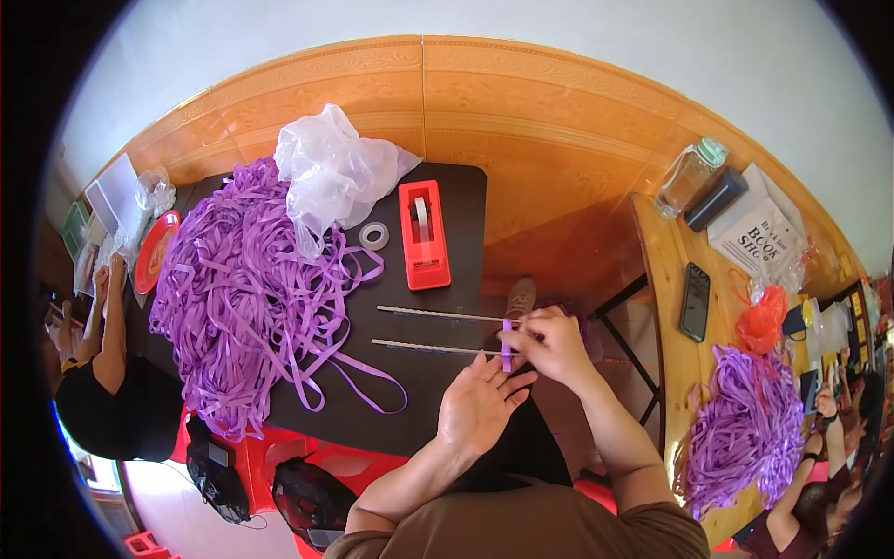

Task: Wrapping and tying purple ribbons using a metal jig to create decorative bundles.

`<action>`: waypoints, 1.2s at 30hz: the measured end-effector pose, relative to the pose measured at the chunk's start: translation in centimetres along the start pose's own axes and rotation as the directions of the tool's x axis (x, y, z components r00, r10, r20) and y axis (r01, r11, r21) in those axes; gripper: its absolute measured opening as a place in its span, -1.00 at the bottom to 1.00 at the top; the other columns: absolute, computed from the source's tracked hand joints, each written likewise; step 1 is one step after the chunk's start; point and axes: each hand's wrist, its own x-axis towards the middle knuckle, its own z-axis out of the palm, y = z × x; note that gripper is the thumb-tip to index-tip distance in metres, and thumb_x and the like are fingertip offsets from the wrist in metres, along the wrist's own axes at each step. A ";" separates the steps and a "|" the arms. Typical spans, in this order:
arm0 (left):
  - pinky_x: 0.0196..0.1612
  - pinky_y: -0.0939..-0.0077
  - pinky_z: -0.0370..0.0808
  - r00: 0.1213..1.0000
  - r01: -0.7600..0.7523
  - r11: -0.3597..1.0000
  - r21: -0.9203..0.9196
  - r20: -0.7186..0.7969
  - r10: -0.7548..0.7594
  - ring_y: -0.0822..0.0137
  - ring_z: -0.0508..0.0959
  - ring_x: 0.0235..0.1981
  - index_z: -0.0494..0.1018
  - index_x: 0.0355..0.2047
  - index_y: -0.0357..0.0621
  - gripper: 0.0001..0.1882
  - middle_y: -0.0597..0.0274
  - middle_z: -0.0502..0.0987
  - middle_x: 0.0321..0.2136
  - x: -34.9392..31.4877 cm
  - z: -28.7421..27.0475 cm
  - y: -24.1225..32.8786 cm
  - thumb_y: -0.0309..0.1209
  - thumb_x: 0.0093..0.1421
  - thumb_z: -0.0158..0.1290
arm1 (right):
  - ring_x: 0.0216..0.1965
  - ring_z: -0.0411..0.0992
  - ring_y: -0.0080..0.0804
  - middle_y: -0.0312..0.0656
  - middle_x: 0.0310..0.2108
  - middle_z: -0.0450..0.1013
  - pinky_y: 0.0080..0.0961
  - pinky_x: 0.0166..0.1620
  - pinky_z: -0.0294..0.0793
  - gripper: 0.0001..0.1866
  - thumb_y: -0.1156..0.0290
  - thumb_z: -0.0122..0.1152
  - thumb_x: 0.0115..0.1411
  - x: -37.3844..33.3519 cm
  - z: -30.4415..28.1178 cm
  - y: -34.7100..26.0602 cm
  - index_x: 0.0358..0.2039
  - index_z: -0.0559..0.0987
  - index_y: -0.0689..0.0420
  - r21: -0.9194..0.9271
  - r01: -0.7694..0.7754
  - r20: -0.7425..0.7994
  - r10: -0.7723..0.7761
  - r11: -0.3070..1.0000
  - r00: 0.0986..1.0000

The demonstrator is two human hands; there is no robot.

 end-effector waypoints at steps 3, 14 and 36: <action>0.05 0.32 0.24 1.000 0.001 1.000 0.028 -0.022 0.000 0.13 0.33 0.04 0.24 0.09 -0.30 -0.38 0.10 0.36 -0.01 -0.1 0.3 0.0 0.01 0.27 -0.23 | -0.26 0.45 -0.48 -0.19 -0.38 0.53 -0.56 -0.18 0.34 -0.83 0.39 0.22 0.14 -1.6 0.8 2.5 -0.49 0.62 0.22 0.588 -0.102 0.036 0.100 0.802 0.994; 0.06 0.32 0.24 1.000 0.013 1.000 0.017 -0.021 -0.013 0.09 0.31 0.08 0.19 0.14 -0.32 -0.36 0.05 0.33 0.07 0.0 0.2 0.1 0.00 0.28 -0.23 | 0.07 0.32 -0.23 0.01 0.07 0.35 -0.31 0.12 0.27 -0.48 0.19 0.09 0.20 -1.4 2.4 5.0 0.05 0.39 0.32 0.892 -0.373 0.362 0.090 0.255 0.928; 0.02 0.35 0.24 1.000 0.010 0.999 0.039 -0.024 -0.009 0.10 0.32 0.08 0.19 0.15 -0.28 -0.34 0.08 0.32 0.10 0.1 0.0 0.0 0.01 0.24 -0.16 | -0.06 0.39 -0.43 -0.15 -0.08 0.44 -0.50 0.06 0.32 -0.76 0.61 0.11 0.12 -2.4 4.2 4.7 -0.16 0.54 0.25 0.935 -0.107 0.073 0.110 0.340 0.991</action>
